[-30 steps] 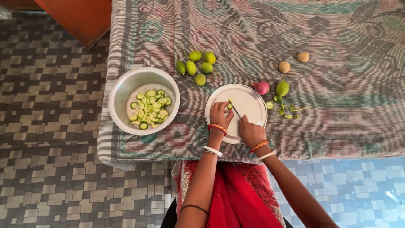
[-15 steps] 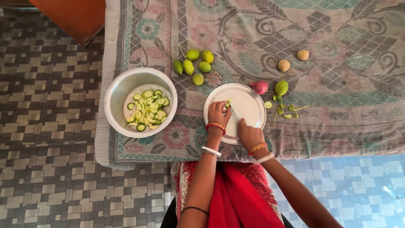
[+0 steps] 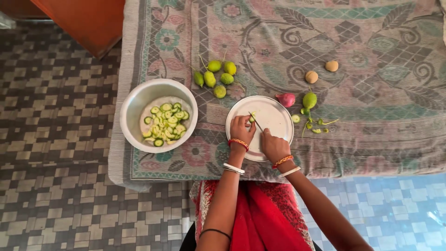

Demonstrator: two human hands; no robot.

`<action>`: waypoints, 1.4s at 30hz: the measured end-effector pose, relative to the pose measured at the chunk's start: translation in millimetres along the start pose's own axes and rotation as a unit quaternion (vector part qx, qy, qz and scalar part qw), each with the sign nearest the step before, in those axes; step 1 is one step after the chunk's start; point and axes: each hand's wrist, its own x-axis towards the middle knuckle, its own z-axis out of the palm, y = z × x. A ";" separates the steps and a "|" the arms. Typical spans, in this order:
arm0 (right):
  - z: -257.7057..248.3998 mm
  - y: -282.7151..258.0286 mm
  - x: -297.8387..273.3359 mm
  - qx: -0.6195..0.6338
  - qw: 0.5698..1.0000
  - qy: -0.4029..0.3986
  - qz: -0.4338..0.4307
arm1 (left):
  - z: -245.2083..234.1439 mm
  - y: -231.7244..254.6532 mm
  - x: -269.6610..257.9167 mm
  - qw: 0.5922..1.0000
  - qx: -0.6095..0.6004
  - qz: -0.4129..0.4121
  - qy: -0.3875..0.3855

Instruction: Cutting cucumbers and other vegetables on a plate using a small knife.

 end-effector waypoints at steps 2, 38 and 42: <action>-0.2 -0.7 1.5 -0.012 1.000 -0.001 -0.006 | -4.0 4.2 1.7 1.000 0.012 0.014 0.004; -1.7 -4.9 2.5 0.058 0.997 -0.039 0.041 | -8.5 9.4 10.9 0.999 0.016 0.039 0.007; 24.7 1.4 8.2 0.012 0.999 -0.051 0.009 | -11.6 11.9 10.8 1.000 0.005 0.020 -0.016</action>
